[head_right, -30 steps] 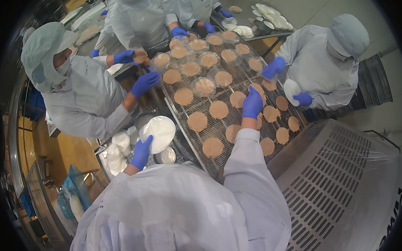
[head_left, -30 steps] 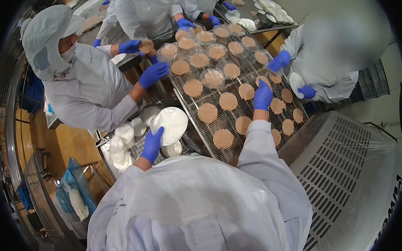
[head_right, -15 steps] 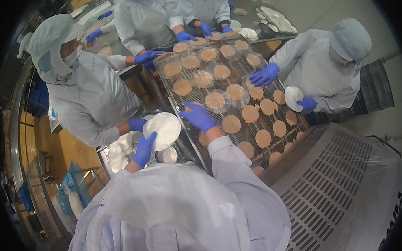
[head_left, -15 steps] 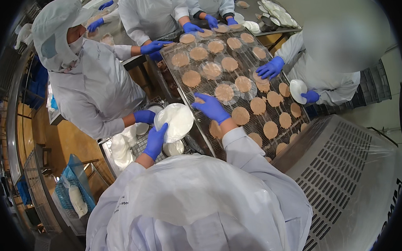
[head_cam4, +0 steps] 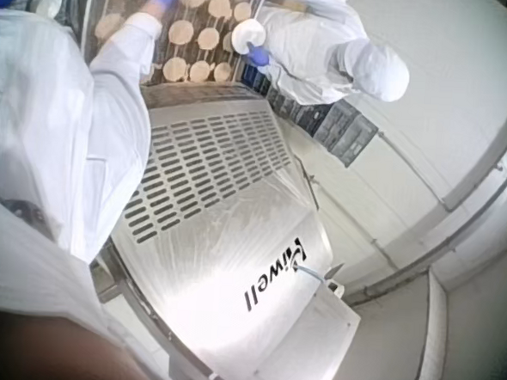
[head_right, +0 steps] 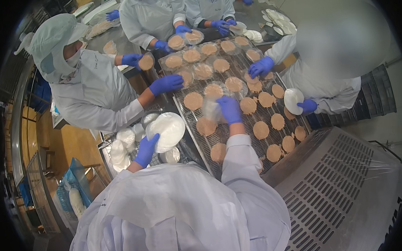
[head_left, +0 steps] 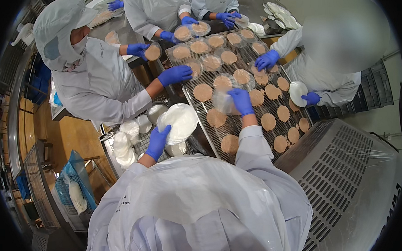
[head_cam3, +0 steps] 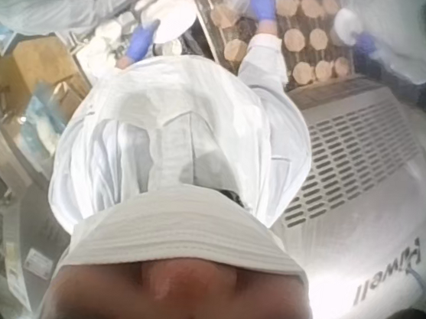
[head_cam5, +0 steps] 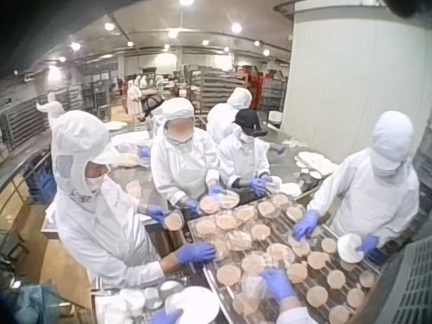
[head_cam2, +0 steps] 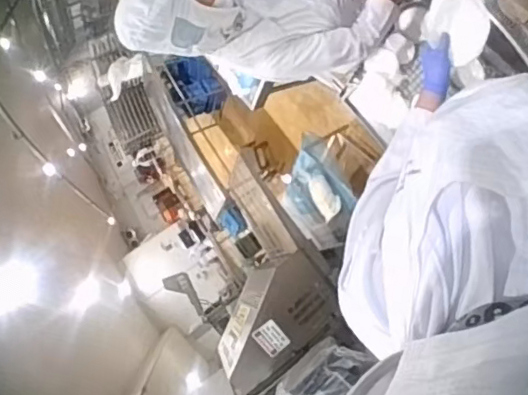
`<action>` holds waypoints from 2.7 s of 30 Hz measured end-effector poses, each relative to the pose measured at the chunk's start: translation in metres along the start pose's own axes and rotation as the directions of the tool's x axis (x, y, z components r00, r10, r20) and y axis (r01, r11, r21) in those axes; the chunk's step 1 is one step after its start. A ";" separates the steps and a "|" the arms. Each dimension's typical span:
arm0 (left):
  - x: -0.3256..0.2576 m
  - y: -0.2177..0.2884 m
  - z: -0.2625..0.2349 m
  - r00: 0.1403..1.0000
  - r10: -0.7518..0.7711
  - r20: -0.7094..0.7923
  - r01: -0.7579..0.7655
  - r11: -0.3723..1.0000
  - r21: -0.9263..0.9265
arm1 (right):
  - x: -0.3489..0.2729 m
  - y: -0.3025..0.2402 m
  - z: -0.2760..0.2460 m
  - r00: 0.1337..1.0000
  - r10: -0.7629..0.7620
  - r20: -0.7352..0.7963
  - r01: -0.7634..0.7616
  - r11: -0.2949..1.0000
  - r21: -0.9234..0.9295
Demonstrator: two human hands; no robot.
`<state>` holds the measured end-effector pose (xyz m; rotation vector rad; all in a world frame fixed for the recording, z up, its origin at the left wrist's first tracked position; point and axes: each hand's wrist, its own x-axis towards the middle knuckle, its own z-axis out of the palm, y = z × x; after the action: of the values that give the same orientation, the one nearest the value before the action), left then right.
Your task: The person places white circular discs onto a tray of brown discs arranged on a metal rack. The person repeatedly picks up white discs from a stack and positions them on the brown discs while other workers perform similar actions nearby.
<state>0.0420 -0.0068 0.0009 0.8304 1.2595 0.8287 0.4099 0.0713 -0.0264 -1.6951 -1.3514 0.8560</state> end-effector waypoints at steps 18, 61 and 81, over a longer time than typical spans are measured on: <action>-0.006 0.000 -0.005 1.000 0.028 0.002 -0.028 1.000 0.006 | 0.046 0.030 0.024 0.999 -0.036 0.004 0.030 0.752 -0.659; 0.001 -0.003 -0.009 0.999 0.040 -0.025 -0.040 0.999 -0.008 | -0.040 -0.086 0.101 0.959 -0.182 0.215 0.179 0.983 0.032; -0.005 -0.004 -0.005 1.000 0.017 0.025 -0.015 0.997 -0.073 | 0.034 0.099 -0.030 0.860 -0.435 -0.267 -0.023 0.489 -0.872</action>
<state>0.0364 -0.0126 -0.0009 0.7911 1.1947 0.8694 0.4871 0.0875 -0.1018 -2.1663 -1.7041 -0.5287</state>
